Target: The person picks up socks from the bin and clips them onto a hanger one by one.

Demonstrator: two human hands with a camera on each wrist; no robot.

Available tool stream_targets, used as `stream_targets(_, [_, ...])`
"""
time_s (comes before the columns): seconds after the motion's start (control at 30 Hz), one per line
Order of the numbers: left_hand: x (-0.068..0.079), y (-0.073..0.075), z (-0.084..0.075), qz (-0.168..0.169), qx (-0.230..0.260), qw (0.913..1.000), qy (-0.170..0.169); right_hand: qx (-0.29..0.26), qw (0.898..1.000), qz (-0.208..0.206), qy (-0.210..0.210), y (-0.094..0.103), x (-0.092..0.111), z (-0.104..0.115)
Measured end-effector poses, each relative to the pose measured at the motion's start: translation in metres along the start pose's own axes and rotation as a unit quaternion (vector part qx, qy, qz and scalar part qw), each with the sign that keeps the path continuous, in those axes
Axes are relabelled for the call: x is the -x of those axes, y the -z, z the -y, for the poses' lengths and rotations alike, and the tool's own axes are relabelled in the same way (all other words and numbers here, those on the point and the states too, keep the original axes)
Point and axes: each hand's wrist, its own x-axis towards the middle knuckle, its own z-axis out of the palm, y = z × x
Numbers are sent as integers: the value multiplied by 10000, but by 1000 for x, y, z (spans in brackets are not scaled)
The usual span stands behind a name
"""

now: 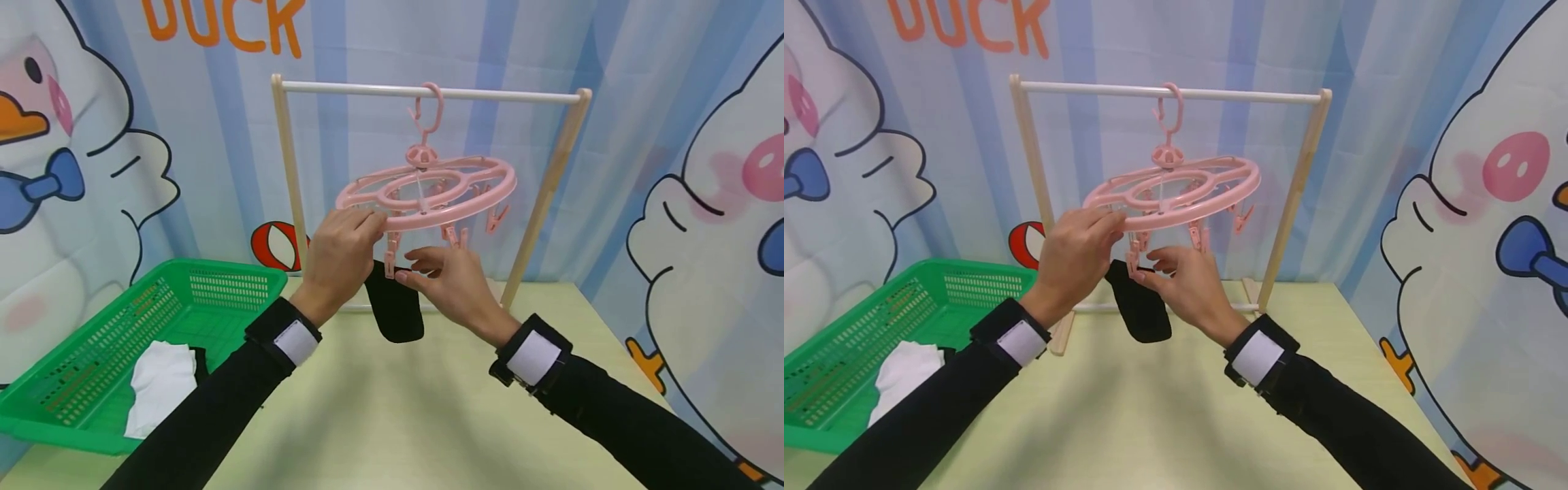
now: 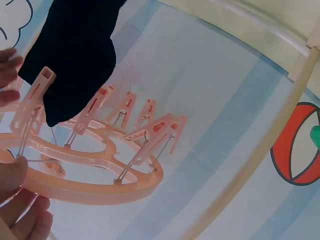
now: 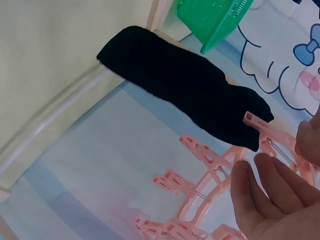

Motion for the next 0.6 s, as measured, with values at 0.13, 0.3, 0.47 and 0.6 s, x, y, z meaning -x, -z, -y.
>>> stream_targets(0.13, [1, 0, 5, -4, 11, 10000, 11, 245, 9994, 242, 47, 4, 5, -1])
stream_targets(0.3, [3, 1, 12, 2, 42, 9999, 106, 470, 9946, 899, -220, 12, 12, -7])
stream_targets(0.47, [3, 4, 19, 22, 68, 9999, 153, 693, 9858, 1418, -576, 20, 15, -15])
stream_targets(0.6, [3, 6, 22, 44, 75, 9998, 156, 777, 9807, 1454, -1050, 35, 11, -17])
